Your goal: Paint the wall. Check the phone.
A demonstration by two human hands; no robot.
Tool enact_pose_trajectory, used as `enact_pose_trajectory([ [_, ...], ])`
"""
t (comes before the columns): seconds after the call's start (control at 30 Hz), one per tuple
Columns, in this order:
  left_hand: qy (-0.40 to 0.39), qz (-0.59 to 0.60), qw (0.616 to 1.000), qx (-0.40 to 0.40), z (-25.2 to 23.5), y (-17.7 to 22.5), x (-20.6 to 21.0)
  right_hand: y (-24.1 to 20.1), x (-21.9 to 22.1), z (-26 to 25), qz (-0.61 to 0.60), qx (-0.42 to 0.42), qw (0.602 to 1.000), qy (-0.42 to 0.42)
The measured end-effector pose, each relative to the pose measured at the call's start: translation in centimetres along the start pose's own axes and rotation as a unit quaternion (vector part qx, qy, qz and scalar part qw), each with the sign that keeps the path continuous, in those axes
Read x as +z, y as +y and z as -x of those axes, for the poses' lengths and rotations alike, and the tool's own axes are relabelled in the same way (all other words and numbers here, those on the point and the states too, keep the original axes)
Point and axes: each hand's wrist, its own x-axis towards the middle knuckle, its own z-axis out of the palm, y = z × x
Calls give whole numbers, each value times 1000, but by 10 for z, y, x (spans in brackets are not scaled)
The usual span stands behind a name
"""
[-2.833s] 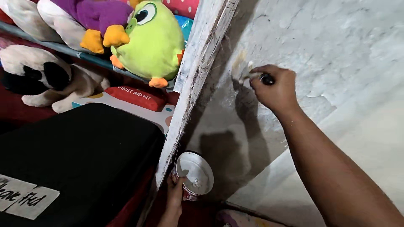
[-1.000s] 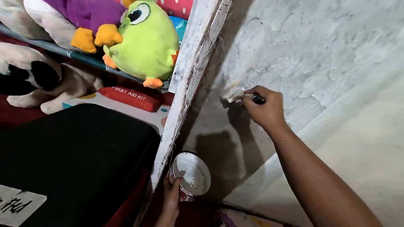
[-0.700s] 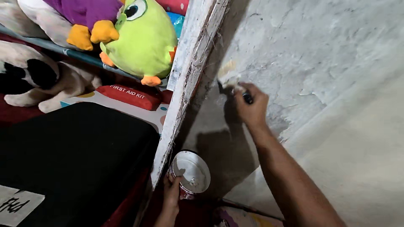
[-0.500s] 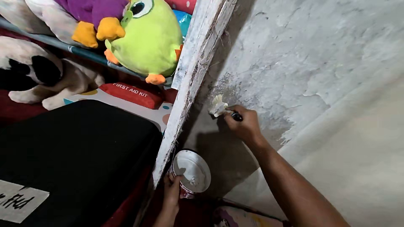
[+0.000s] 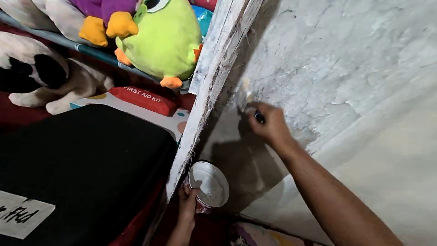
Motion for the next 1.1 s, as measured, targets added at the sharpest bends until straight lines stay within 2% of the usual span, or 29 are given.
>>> enact_pose_trajectory([
  [0.07,1,2,1000,3,1,0,0,-3,6,6,-17,13,999,-49],
  [0.1,0,2,1000,3,1,0,0,-5,0,7,-27,16,999,-34],
  [0.2,3,1,1000,1,2,-1,0,-1,-15,-4,-49,20,992,111],
  [0.27,5,-2,1000,-2,2,-1,0,4,-7,-6,-53,40,988,139],
  [0.37,1,2,1000,3,0,-1,-2,0,20,14,-47,54,997,13],
  [0.43,3,8,1000,10,0,0,-1,-7,21,19,-45,55,996,-45],
  [0.5,1,9,1000,14,0,0,-2,-10,7,17,-54,52,997,-3],
  [0.6,0,8,1000,13,2,0,-1,0,4,4,-72,30,988,135],
  [0.63,0,7,1000,11,3,0,-1,3,12,3,-79,32,987,136],
  [0.67,3,4,1000,9,3,1,-1,4,23,7,-85,35,990,105],
  [0.77,9,-8,1000,1,1,4,-2,-8,47,23,-84,50,994,-57],
  [0.83,12,-3,1000,1,1,5,-2,-13,43,23,-84,55,990,-97],
  [0.9,11,4,1000,6,1,5,-2,-10,25,14,-82,40,994,-57],
  [1.0,8,5,1000,12,3,3,-2,4,-5,-12,-55,19,996,71],
  [1.1,6,2,1000,7,0,2,-4,10,-4,-18,-52,-6,985,165],
])
